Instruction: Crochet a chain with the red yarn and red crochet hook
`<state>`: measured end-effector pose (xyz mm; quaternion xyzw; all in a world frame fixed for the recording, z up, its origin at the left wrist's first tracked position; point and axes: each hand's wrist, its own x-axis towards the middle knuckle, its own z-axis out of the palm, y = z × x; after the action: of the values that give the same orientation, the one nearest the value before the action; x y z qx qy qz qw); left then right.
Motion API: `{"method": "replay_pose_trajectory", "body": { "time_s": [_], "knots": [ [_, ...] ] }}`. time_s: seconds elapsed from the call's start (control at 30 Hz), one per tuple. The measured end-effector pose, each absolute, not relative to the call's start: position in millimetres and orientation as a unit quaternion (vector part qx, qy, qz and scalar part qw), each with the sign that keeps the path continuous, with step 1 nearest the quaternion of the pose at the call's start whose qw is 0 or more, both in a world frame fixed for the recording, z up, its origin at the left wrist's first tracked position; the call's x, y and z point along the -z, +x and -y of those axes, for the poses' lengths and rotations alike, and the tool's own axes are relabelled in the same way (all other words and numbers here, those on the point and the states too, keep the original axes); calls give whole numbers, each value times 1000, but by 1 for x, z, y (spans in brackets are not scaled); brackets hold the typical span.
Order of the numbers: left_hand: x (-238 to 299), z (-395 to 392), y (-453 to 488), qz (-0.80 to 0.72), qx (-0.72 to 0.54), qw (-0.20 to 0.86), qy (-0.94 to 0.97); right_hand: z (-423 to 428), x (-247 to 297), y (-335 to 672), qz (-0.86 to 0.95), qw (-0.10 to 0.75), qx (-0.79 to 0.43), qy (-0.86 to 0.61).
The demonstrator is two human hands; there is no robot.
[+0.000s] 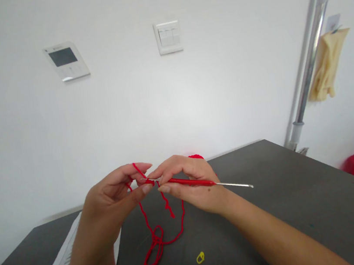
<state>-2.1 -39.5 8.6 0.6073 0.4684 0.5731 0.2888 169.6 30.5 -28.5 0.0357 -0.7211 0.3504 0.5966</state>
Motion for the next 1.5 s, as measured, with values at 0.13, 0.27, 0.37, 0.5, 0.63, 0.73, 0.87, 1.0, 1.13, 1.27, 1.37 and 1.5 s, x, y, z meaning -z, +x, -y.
{"method": "replay_pose_trajectory", "body": {
  "time_s": [0.13,0.27,0.37,0.5,0.63,0.73,0.87,1.0,1.13,1.27,1.37,1.5],
  "knots": [
    [-9,40,-1,-473,-561,295,613,-29,28,170,737,598,-315,13],
    [-10,40,-3,-482,-553,275,621,-29,27,169,730,606,-315,18],
    [-10,38,-4,-484,-534,246,648,-28,26,170,719,604,-341,20],
    [-10,36,-5,-479,-539,221,657,-29,25,171,712,591,-377,24],
    [-8,35,-4,-476,-555,225,644,-30,25,174,699,581,-417,1],
    [-8,35,-2,-465,-572,240,632,-33,26,176,676,570,-468,0],
    [-9,36,-2,-462,-563,240,642,-36,26,175,637,543,-548,1],
    [-11,38,-1,-458,-544,229,665,-38,27,168,583,513,-630,18],
    [-11,36,0,-443,-560,267,648,-39,31,161,521,502,-690,22],
    [-9,31,-3,-429,-587,304,615,-37,32,160,513,515,-687,2],
    [-8,29,-4,-434,-592,295,612,-36,29,162,531,532,-660,-9],
    [-11,32,-2,-472,-583,244,615,-34,25,166,565,549,-615,-32]
  ]
}}
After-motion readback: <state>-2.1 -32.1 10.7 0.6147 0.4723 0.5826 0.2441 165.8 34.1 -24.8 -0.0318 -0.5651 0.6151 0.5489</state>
